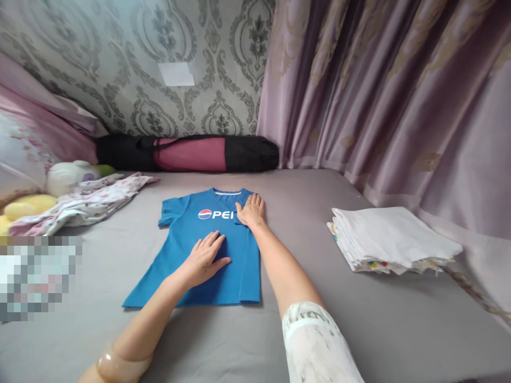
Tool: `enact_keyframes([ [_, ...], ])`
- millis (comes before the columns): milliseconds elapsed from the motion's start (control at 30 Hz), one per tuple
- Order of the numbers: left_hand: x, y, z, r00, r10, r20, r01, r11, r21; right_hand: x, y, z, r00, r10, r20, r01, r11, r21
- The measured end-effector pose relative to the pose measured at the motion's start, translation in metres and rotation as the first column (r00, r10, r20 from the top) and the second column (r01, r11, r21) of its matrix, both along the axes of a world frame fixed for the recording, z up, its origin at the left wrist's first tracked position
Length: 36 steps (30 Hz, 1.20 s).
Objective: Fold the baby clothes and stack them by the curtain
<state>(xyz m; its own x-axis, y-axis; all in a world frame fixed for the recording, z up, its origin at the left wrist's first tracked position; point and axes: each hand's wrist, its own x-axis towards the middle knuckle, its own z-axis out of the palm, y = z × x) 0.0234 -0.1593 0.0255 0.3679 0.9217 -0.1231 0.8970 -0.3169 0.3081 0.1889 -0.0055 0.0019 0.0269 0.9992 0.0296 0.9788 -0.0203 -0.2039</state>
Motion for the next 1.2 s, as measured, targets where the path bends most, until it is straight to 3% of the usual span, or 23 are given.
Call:
enact_keyframes([
  [167,-0.008,-0.008,-0.003,0.999,-0.007,0.032,0.005,0.999,0.054,0.002,-0.001,-0.001,1.000,-0.001,-0.015,0.001,1.000,0.023],
  [433,-0.017,-0.009,-0.006,0.995,0.089,0.040,-0.093,0.986,0.139,0.003,-0.010,0.019,0.997,0.035,-0.070,-0.033,0.999,0.016],
  [633,-0.024,-0.006,-0.006,0.976,0.216,-0.019,-0.213,0.973,0.089,-0.009,-0.021,0.006,0.999,0.038,-0.037,-0.040,0.997,-0.064],
  [933,-0.030,-0.006,0.001,0.980,0.199,0.015,-0.200,0.974,0.106,-0.004,-0.024,0.011,0.992,0.041,-0.123,-0.046,0.998,-0.034],
  [1033,-0.032,-0.006,0.001,0.980,0.199,0.020,-0.200,0.974,0.106,-0.002,-0.046,0.016,0.991,0.038,-0.128,-0.042,0.999,-0.033],
  [1200,-0.035,-0.003,0.003,0.978,0.207,-0.006,-0.205,0.974,0.096,-0.004,-0.129,0.024,0.983,0.153,-0.103,-0.165,0.979,-0.118],
])
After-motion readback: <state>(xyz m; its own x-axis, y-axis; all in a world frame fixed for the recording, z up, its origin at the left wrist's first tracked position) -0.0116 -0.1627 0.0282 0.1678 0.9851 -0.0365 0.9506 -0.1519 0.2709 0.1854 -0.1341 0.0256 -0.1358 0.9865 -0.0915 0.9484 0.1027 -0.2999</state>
